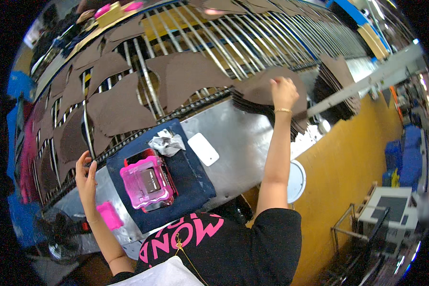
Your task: The person repeatedly picks up brown fabric pieces from a conveyor belt and stacks them on a table. The person handles each piece individually, aligning them into a growing pile.
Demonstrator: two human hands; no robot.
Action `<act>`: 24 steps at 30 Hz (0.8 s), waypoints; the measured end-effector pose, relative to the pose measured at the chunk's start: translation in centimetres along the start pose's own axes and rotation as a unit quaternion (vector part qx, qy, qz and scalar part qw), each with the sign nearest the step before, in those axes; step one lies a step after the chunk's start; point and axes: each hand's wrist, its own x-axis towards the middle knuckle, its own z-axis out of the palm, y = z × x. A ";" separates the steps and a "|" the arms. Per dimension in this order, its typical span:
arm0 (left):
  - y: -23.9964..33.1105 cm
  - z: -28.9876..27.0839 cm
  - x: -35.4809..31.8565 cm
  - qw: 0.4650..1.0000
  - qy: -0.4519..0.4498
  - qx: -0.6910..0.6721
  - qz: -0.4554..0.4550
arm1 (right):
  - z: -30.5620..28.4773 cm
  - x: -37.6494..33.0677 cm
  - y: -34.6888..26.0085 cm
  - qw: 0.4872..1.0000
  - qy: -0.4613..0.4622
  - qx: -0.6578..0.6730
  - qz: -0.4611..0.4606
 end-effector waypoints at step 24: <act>-0.3 0.7 -1.1 0.995 -0.052 -0.056 0.064 | -4.9 -3.3 10.3 0.980 -0.084 -0.096 0.151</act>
